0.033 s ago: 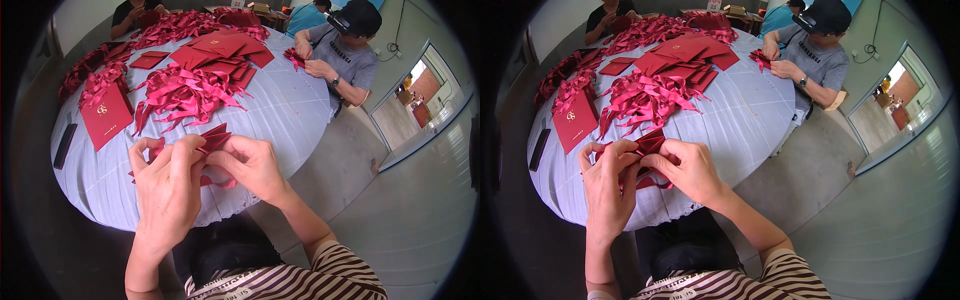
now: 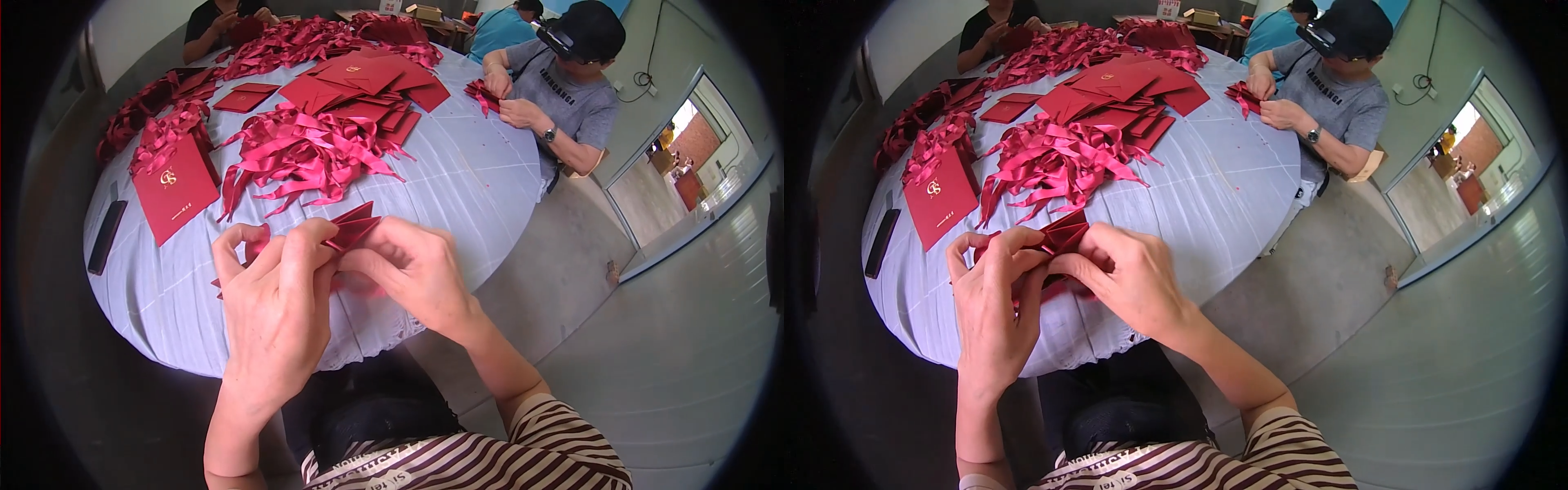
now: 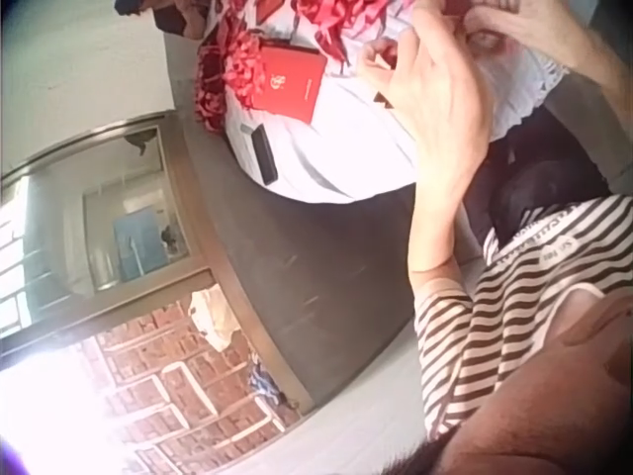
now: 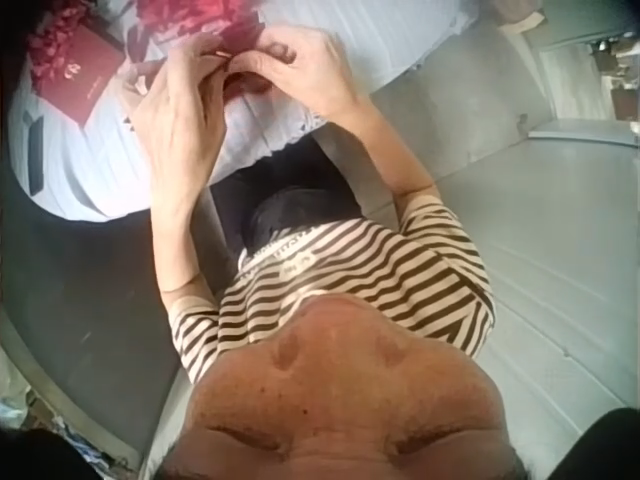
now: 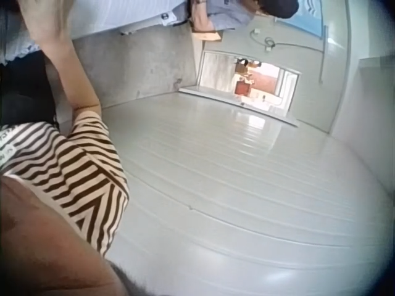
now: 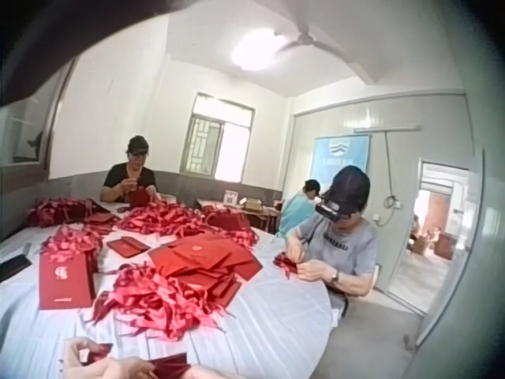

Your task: The person attaches ribbon handles to paper gift bags by threading ribbons into the bags by hand and stacking the assembled bags on the table.

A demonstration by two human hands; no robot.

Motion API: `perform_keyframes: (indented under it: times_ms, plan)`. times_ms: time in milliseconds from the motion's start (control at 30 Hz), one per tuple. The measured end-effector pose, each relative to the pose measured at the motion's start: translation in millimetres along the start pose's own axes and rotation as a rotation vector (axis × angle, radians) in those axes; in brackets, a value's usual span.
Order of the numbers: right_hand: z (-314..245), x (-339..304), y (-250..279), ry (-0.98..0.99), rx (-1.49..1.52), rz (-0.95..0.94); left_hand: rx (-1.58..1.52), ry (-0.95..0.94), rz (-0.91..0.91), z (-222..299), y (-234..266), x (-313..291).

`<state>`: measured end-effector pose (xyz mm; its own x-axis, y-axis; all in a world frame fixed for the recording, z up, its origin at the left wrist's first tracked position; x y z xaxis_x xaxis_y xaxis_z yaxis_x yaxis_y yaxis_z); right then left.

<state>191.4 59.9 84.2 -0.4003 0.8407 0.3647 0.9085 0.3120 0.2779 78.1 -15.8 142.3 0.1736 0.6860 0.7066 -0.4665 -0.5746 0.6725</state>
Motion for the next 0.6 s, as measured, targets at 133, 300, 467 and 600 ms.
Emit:
perform_keyframes:
  times_ms: [133,300,467,600]
  plan:
    - [-58,-1,27,0.438,-0.379,0.185,-0.009,0.001,0.0,-4,2,0]
    - [-67,24,6,0.54,-0.483,-0.103,-0.013,-0.042,0.022,-8,2,-2]
    - [-68,58,-10,0.438,-0.712,-0.516,0.0,-0.074,0.014,-3,-2,0]
    - [-49,75,-20,-0.023,-0.508,-0.901,0.055,-0.135,0.043,1,-2,3]
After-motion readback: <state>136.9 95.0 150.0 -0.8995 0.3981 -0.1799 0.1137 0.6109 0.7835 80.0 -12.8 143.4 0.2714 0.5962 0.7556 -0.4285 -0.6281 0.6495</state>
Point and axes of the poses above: each hand's wrist, its own x-axis towards the middle knuckle, its own y-axis out of the back of the hand, z = x × y, the point moved 7 cm from there along x, towards the middle knuckle, and after that the axes turned 3 degrees about -y, right-handed, at the moved point
